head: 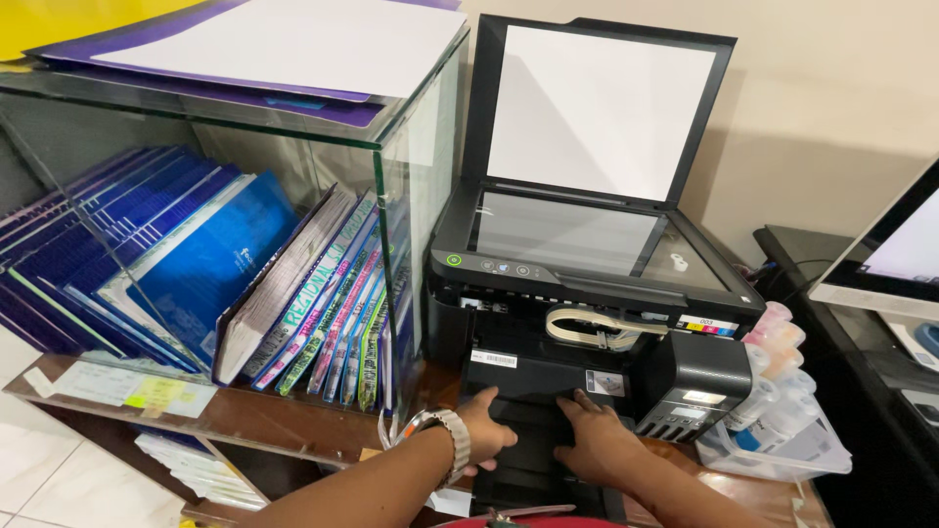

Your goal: The person takes sheets of paper from a stack, aligns them, and places them into the printer's rear paper feed. They then open the printer's scanner lid, pull out the internal ink/cartridge access area, adjust the ink tank holder and cable, and close the lid again.

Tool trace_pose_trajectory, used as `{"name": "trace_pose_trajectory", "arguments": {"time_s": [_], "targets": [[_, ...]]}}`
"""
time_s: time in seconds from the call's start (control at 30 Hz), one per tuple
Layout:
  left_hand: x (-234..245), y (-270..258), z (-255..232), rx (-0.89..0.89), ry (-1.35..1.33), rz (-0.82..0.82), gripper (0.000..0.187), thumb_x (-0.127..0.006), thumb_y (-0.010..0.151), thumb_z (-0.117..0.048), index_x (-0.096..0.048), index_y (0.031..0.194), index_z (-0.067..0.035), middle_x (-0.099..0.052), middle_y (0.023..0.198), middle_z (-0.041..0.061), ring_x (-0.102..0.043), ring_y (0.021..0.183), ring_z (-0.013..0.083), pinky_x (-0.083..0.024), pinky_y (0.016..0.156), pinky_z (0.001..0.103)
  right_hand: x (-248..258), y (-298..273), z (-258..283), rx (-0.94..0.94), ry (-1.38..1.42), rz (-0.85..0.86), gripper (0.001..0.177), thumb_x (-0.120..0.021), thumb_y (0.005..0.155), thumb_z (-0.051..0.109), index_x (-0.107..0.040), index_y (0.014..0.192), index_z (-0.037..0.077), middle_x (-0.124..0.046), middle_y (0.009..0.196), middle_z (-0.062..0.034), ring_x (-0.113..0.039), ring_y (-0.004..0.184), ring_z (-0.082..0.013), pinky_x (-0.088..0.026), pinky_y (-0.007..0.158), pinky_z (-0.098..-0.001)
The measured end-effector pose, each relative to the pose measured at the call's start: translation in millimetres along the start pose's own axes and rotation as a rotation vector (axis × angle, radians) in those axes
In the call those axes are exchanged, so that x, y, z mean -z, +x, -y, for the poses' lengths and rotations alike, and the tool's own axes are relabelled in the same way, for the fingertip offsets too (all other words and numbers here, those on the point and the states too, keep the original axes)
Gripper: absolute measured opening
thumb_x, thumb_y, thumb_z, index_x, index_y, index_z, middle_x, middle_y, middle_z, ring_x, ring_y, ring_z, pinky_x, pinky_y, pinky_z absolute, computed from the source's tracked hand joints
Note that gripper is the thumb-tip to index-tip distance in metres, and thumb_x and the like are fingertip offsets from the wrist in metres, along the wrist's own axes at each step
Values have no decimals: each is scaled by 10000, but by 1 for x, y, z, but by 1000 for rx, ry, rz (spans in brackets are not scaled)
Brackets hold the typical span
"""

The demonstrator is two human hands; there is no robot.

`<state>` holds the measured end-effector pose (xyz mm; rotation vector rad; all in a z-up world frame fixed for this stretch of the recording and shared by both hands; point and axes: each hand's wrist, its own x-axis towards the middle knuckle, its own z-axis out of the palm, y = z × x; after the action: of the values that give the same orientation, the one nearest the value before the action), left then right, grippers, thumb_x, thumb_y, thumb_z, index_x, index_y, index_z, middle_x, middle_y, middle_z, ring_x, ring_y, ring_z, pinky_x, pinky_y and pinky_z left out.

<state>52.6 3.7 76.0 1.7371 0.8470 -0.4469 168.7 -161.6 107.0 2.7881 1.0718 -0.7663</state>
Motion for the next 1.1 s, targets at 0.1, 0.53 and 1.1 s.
{"name": "trace_pose_trajectory", "arguments": {"time_s": [0.1,0.53,1.1], "targets": [[3,-6,1,-6,46,18,928,-685,928,-266,-100,1645,-330,-595,1442,102,-745,891,175,-583,655,340,-1,0,0,10,-9,25,912,-752,886,352,-220,1610,194,-122,1707,-100,-237,1548,-360,-311,1256,-406],[18,-30,-13,-8,225,-6,952,-648,938,-249,-24,1656,-273,-710,1260,125,-682,707,162,-535,544,323,-12,1,-10,99,45,-70,929,-760,840,352,-257,1584,117,-213,1670,-158,-290,1527,-337,-302,1249,-373],[6,54,-48,-413,759,-237,567,-642,900,-390,-644,1285,26,-595,1395,237,-548,1325,371,-464,1109,415,-28,-2,-49,88,233,-155,876,-759,818,340,-342,1546,90,-336,1625,-126,-386,1477,-287,-348,1201,-342]]}}
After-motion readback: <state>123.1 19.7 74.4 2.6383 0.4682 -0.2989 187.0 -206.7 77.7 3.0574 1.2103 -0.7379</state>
